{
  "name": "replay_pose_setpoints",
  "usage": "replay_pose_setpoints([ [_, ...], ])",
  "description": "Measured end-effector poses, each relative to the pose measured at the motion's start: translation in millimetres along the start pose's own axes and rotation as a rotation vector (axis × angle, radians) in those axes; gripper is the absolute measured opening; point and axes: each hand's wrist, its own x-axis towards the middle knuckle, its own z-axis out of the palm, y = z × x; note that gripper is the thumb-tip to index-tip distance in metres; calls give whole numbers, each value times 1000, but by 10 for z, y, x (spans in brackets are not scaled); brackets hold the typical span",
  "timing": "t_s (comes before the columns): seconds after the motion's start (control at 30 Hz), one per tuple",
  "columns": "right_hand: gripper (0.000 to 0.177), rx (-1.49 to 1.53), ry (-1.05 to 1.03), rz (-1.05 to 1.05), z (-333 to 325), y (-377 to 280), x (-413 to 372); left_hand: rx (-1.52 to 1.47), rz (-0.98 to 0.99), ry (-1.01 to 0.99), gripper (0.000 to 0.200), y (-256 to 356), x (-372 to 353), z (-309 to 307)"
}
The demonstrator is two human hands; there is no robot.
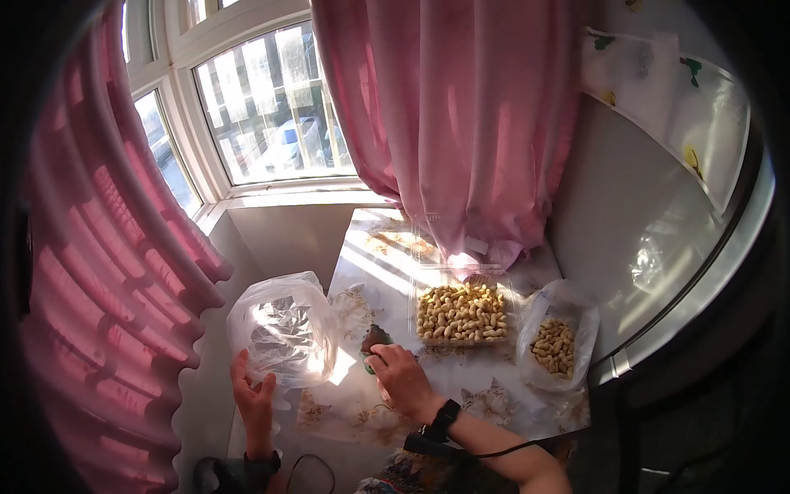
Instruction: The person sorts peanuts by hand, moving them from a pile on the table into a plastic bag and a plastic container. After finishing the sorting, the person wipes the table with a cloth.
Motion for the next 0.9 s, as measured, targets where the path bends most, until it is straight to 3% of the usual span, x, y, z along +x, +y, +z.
replay_pose_setpoints([
  [0.17, 64, -225, -89, 3, 543, -118, -212, -113, 12, 60, 71, -169, -105, -256],
  [0.4, 80, -430, 18, 313, 911, 229, 271, -135, -30, 44, 74, -183, -148, -319],
  [0.47, 87, -405, 87, 635, 1024, 355, 615, -109, -7, 45, 75, -270, -155, -349],
  [0.6, 89, -462, 183, 914, 1193, 498, 1175, -165, -33, 60, 78, -358, -193, -457],
  [0.77, 87, -445, 98, 964, 1064, 818, 1654, -143, -66, 119, 80, -713, -252, -761],
  [0.9, 72, -422, 137, 718, 1153, 1161, 1844, -107, -94, 144, 77, -692, -305, -878],
])
